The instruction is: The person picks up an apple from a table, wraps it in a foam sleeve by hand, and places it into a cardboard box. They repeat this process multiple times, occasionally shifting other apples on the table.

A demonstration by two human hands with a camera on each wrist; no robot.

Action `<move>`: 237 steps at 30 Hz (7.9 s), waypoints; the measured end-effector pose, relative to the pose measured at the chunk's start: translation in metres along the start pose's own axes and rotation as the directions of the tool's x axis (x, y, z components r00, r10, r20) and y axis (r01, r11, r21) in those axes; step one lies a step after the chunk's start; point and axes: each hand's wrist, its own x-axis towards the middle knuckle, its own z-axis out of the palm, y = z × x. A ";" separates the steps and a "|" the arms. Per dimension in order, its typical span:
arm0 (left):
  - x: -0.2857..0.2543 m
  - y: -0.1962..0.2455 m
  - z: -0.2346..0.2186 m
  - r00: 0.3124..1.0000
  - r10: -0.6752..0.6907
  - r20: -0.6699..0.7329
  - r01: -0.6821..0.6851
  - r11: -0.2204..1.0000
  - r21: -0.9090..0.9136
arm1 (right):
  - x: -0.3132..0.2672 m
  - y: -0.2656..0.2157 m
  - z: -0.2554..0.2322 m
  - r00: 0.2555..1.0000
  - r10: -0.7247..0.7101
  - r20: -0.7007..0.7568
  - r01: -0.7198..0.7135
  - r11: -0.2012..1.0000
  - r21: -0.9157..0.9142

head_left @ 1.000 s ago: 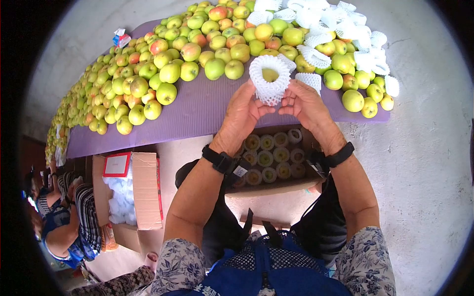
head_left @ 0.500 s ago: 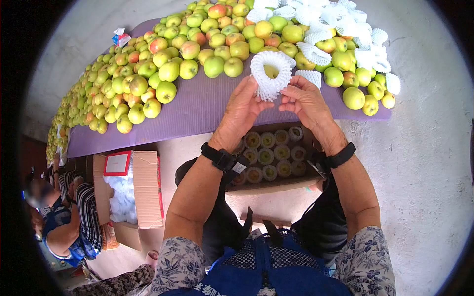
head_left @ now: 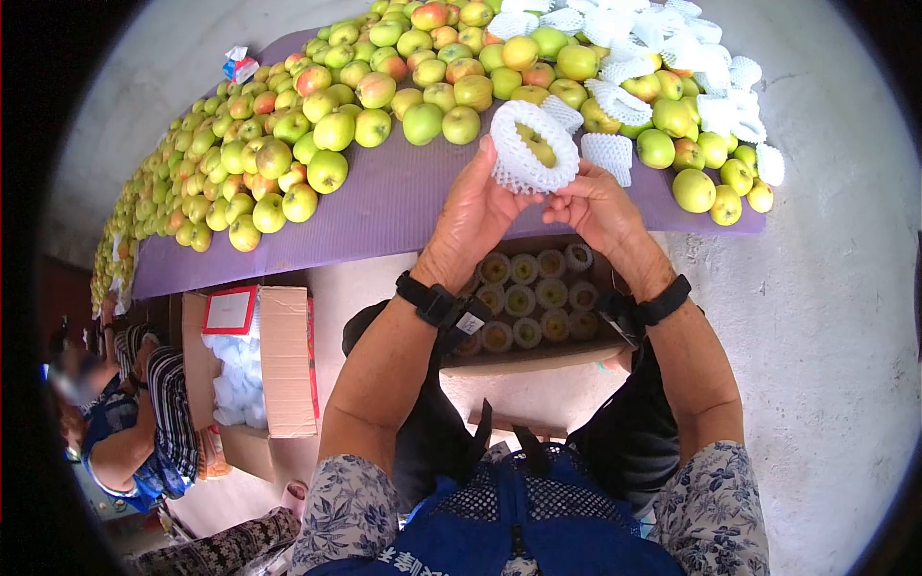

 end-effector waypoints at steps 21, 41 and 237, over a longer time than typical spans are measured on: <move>-0.038 0.020 -0.024 0.977 -0.213 0.008 0.202 0.934 0.293 | 0.004 0.041 0.002 0.999 -0.019 0.040 0.026 0.986 -0.162; -0.100 0.081 -0.080 0.993 -0.117 -0.017 0.117 0.961 0.250 | 0.026 0.082 0.098 0.987 0.132 0.094 -0.125 0.988 -0.086; -0.031 -0.020 0.038 0.936 0.345 0.065 -0.294 0.670 0.681 | -0.034 0.010 -0.018 0.950 -0.273 0.152 0.226 0.936 0.268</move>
